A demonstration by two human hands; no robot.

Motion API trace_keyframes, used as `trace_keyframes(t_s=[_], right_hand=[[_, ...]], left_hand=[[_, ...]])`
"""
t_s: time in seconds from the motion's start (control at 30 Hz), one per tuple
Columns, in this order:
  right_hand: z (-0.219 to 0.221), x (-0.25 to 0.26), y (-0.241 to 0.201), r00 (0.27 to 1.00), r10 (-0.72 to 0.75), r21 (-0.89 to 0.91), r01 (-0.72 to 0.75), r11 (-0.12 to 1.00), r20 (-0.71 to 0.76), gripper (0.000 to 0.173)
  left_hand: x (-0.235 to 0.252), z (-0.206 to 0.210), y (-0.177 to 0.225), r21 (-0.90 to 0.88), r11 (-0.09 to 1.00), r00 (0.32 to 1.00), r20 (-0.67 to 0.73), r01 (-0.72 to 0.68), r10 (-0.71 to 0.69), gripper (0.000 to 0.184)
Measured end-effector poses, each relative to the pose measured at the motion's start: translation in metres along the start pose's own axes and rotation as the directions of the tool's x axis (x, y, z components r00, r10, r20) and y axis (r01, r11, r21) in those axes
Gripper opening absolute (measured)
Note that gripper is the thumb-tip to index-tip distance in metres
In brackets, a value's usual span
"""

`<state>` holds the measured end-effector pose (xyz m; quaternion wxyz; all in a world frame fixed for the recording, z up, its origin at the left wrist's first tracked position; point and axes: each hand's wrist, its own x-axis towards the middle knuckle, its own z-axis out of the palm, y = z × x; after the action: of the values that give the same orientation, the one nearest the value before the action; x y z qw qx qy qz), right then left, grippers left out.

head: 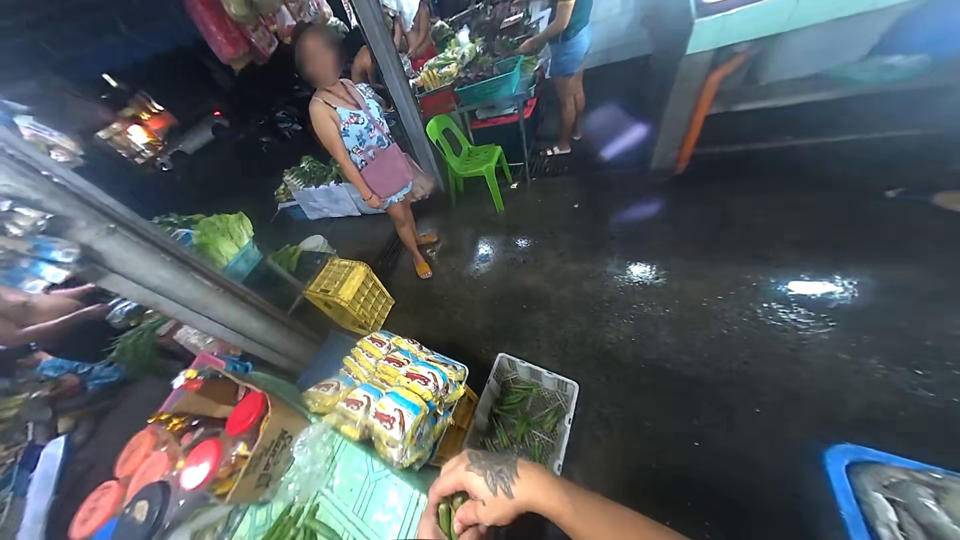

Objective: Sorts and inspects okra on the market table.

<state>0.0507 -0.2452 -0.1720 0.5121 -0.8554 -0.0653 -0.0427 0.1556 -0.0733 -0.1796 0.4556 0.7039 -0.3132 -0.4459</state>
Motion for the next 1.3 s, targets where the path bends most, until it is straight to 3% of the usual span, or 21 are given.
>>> trace_keyframes(t_s=[0.17,0.3,0.47,0.53,0.63,0.73,0.77,0.87,0.9,1.07,1.2,1.3], right_hand=[[-0.008,-0.017,0.012,0.994,0.104,-0.005,-0.105,0.994,-0.04,0.026],[-0.008,-0.027,0.019,0.977,0.172,-0.004,-0.174,0.985,-0.125,0.023],[-0.01,-0.034,0.022,0.952,0.241,-0.017,-0.249,0.968,-0.189,0.027],[-0.011,-0.033,0.02,0.941,0.279,0.0,-0.284,0.959,-0.194,0.038],[-0.009,-0.039,0.014,0.872,0.396,0.13,-0.373,0.918,-0.289,0.07],[-0.005,-0.036,0.01,0.862,0.3,0.227,-0.222,0.948,-0.41,0.089],[-0.008,-0.032,0.013,0.887,0.248,0.261,-0.151,0.953,-0.389,0.084],[-0.019,-0.018,0.038,0.963,0.091,0.374,0.01,0.927,-0.254,0.034],[-0.02,-0.012,0.041,0.975,0.063,0.406,0.03,0.913,-0.214,0.026],[-0.019,0.042,0.028,0.996,0.036,0.336,-0.063,0.94,0.086,0.093],[0.002,0.106,0.015,0.96,-0.072,0.06,0.057,0.997,0.271,0.101],[0.029,0.155,-0.023,0.846,-0.201,-0.115,0.293,0.949,0.495,0.089]], left_hand=[[0.018,0.007,-0.007,0.007,0.997,0.989,0.131,-0.072,0.07,0.053],[0.033,0.009,-0.014,0.083,0.996,0.979,0.199,0.017,-0.033,0.041],[0.051,0.006,-0.017,0.099,0.995,0.944,0.326,0.03,-0.061,0.026],[0.057,0.002,-0.023,0.075,0.997,0.933,0.358,0.01,-0.036,0.026],[0.066,0.003,-0.023,0.076,0.988,0.902,0.421,-0.137,0.093,0.036],[0.053,-0.006,-0.012,0.115,0.964,0.922,0.339,-0.239,0.188,0.04],[0.049,-0.013,-0.01,0.161,0.958,0.934,0.308,-0.237,0.179,0.04],[0.039,-0.033,-0.013,0.176,0.971,0.969,0.217,-0.161,0.122,0.037],[0.034,-0.038,-0.018,0.158,0.977,0.979,0.166,-0.143,0.116,0.037],[-0.014,-0.06,-0.046,-0.019,0.996,0.991,-0.098,-0.091,0.088,0.037],[-0.057,-0.065,-0.051,-0.037,0.999,0.971,-0.236,-0.03,0.02,0.036],[-0.08,-0.067,-0.048,-0.014,1.0,0.924,-0.382,0.018,-0.022,0.036]])
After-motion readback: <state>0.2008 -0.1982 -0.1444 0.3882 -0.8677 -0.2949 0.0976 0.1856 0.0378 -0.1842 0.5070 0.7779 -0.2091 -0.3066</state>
